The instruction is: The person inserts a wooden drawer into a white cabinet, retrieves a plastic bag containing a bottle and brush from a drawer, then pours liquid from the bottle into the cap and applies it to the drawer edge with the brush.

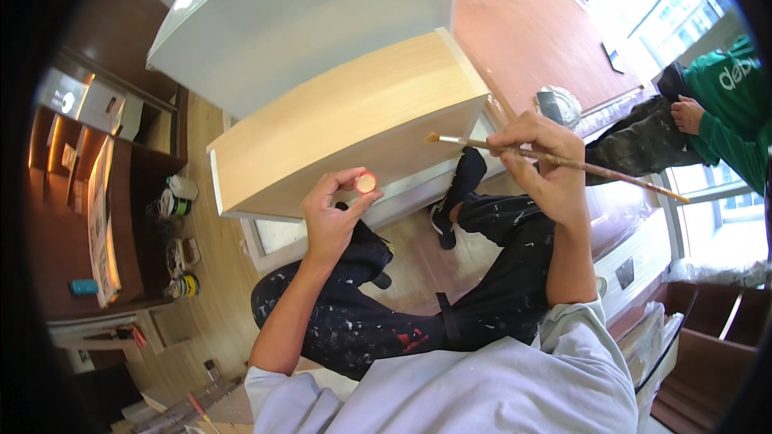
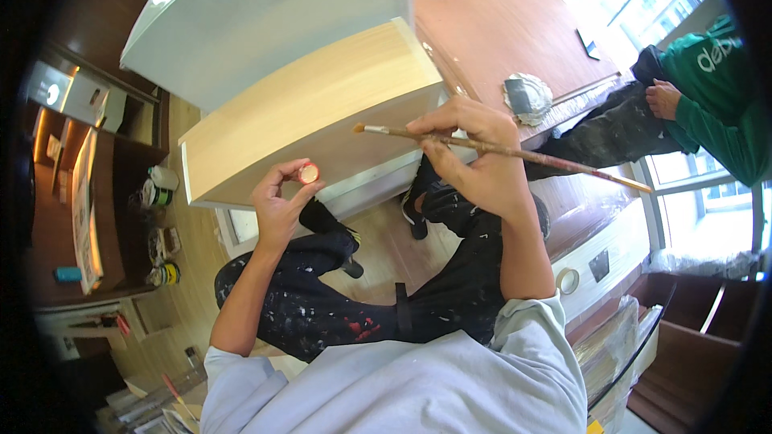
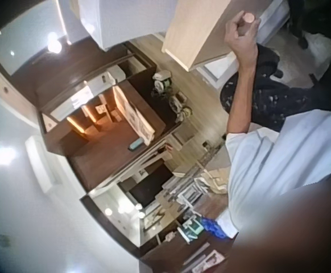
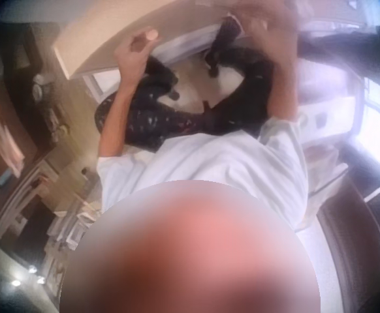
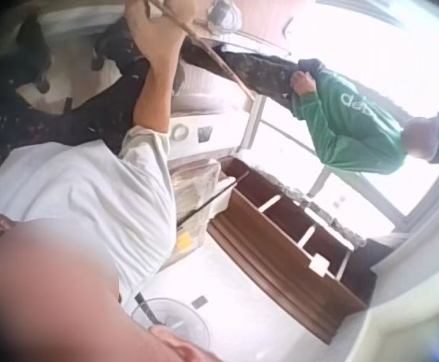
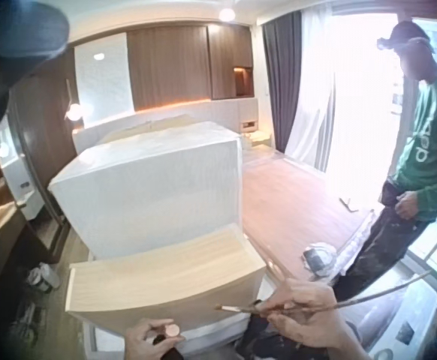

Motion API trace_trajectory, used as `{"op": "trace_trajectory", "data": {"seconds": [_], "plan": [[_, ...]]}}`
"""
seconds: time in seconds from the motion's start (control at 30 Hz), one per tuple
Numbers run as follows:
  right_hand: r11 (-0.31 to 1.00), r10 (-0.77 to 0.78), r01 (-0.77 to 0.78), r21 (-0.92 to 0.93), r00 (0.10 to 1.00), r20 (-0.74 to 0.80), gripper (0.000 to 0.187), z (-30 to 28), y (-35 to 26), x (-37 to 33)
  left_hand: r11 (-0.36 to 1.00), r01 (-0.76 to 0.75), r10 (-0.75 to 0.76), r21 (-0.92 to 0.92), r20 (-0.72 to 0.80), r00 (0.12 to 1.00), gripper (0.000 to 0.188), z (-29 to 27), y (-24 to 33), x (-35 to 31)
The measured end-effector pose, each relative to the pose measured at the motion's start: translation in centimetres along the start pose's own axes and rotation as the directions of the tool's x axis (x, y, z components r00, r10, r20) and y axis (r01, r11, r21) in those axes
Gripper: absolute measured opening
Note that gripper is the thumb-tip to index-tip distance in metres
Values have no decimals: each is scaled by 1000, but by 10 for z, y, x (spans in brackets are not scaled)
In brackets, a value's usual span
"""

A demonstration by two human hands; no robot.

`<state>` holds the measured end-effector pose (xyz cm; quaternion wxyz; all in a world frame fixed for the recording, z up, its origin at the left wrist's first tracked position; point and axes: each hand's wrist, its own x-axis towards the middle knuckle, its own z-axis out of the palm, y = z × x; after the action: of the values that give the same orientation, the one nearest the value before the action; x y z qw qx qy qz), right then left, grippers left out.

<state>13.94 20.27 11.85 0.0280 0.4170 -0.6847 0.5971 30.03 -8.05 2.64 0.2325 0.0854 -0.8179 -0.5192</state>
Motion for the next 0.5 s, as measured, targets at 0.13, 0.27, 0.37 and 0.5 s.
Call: {"op": "trace_trajectory", "data": {"seconds": [0.13, 0.27, 0.37, 0.5], "plan": [[998, -45, 39, 57, 991, 125, 19, 20, -8, 1, 999, -20, 21, -48, 17, 1000, 41, 0, 6, -2], [997, 15, -31, 73, 978, 210, 19, 39, -17, -1, 995, -45, 47, -90, 16, 999, 41, 1, 11, -3], [998, 23, -36, 52, 971, 238, 19, 50, -19, -1, 996, -76, 77, -41, 39, 996, 42, -1, 15, -4], [1000, 15, -11, -16, 967, 255, 18, 56, -22, 1, 994, -99, 101, -36, 64, 993, 43, -1, 18, -6]]}}
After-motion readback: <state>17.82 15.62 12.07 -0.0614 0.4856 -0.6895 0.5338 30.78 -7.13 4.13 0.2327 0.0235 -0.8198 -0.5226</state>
